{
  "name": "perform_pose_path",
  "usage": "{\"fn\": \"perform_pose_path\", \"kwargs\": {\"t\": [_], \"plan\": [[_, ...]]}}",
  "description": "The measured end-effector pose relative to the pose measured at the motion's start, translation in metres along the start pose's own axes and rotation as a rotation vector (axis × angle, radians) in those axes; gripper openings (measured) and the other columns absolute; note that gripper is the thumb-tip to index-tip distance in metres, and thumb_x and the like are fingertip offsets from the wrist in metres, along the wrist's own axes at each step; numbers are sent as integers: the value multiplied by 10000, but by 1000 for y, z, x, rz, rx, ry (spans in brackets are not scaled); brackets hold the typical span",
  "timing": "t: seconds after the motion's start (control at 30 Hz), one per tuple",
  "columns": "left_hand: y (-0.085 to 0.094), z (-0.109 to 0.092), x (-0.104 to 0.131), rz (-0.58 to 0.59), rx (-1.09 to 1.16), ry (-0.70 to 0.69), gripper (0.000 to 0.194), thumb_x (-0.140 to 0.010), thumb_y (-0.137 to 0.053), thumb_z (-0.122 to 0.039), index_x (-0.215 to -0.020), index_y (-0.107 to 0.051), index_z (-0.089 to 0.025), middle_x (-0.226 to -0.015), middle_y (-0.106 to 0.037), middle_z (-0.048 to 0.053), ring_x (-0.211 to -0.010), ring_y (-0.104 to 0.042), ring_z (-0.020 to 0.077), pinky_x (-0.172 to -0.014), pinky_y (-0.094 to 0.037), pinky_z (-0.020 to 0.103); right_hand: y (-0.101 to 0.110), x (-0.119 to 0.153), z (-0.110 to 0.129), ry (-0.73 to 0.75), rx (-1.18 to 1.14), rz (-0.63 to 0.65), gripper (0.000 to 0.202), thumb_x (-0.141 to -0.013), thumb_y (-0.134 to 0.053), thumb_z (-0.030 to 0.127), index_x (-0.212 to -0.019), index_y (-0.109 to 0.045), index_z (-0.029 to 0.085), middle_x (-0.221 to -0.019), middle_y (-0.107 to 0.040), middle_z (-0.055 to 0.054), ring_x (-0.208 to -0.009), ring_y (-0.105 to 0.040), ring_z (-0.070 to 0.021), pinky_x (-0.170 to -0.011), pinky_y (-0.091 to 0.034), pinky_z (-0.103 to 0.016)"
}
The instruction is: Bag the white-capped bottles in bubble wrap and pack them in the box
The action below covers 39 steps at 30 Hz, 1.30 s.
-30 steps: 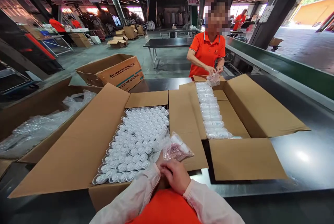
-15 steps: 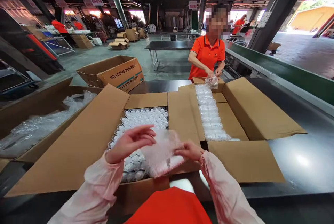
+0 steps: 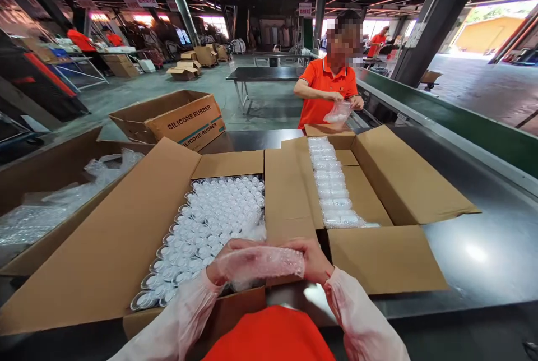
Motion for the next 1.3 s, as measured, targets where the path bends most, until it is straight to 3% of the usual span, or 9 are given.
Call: {"fn": "perform_pose_path", "kwargs": {"t": [0.17, 0.33, 0.53, 0.63, 0.73, 0.83, 0.93, 1.13, 1.3], "plan": [[-8, -2, 6, 152, -388, -123, 454, -542, -834, -311, -978, -743, -227, -986, -682, 80, -950, -590, 252, -891, -439, 365, 8, 8, -40, -248, -141, -123, 475, -748, -560, 596, -854, -678, 148, -723, -659, -35, -671, -592, -180, -670, -497, -342], [-13, 12, -1, 133, -372, -154, 219, -712, -707, -427, -770, -781, -230, -905, -623, 87, -859, -586, 209, -830, -463, 343, 5, 14, -29, -69, -60, 3, 577, -538, -800, 504, -988, -656, 172, -968, -653, -68, -939, -596, -244, -816, -500, -376], [-27, 6, 1, 230, -594, -207, 252, -709, -723, -366, -954, -751, -313, -1246, -613, 99, -1168, -528, 290, -1046, -362, 439, 12, 23, -63, -477, -182, -90, 464, -819, -471, 564, -1092, -492, 191, -688, -618, -4, -460, -573, -147, -417, -446, -259], [-31, 17, -2, 97, -576, -158, 200, -769, -640, -429, -865, -771, -313, -1155, -664, 102, -1078, -590, 282, -957, -458, 415, 23, 21, -47, -314, 282, -70, 331, -876, -449, 472, -999, -574, 192, -801, -672, -78, -689, -656, -211, -625, -505, -329], [-41, 42, -10, -27, -376, 66, 362, -717, -637, -567, -856, -770, -261, -1102, -669, 119, -724, -667, 236, -602, -551, 347, 15, 21, -21, -18, 675, 27, 411, -784, -636, 457, -1095, -588, 191, -1020, -675, -119, -961, -621, -285, -863, -452, -412], [-56, 57, -16, -69, -216, 288, 560, -641, -643, -671, -952, -734, -214, -1140, -643, 131, -476, -591, 147, -405, -469, 298, 17, 26, -20, 56, 836, 194, 593, -729, -719, 431, -1228, -520, 179, -1045, -675, -120, -940, -622, -284, -833, -455, -390], [-60, 53, -20, -114, -79, 356, 698, -608, -710, -628, -1160, -618, -210, -1085, -660, 124, -738, -656, 212, -575, -543, 311, 78, 30, -31, 19, 961, 114, 475, -779, -679, 330, -1215, -534, 210, -1072, -669, -114, -949, -609, -274, -818, -441, -391], [-15, 32, -20, -464, -102, 366, 802, -433, -788, -645, -1059, -593, -184, -988, -690, 97, -850, -641, 242, -623, -533, 298, 287, 25, -115, -476, 1072, -248, 436, -794, -630, 163, -1219, -556, 222, -1230, -598, -143, -1179, -463, -320, -940, -319, -510], [7, 33, -10, -576, -129, 442, 760, -379, -769, -690, -928, -671, -174, -784, -715, 58, -788, -631, 222, -639, -521, 272, 311, -3, -206, -587, 959, -108, 343, -684, -703, 114, -1022, -688, 167, -1047, -677, -140, -1067, -561, -277, -860, -375, -413]]}}
Point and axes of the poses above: each hand's wrist, its own x-axis away from the middle knuckle, its own y-axis out of the back of the hand, z = x × y, the point moved 6 cm from there along -x, towards the middle knuckle
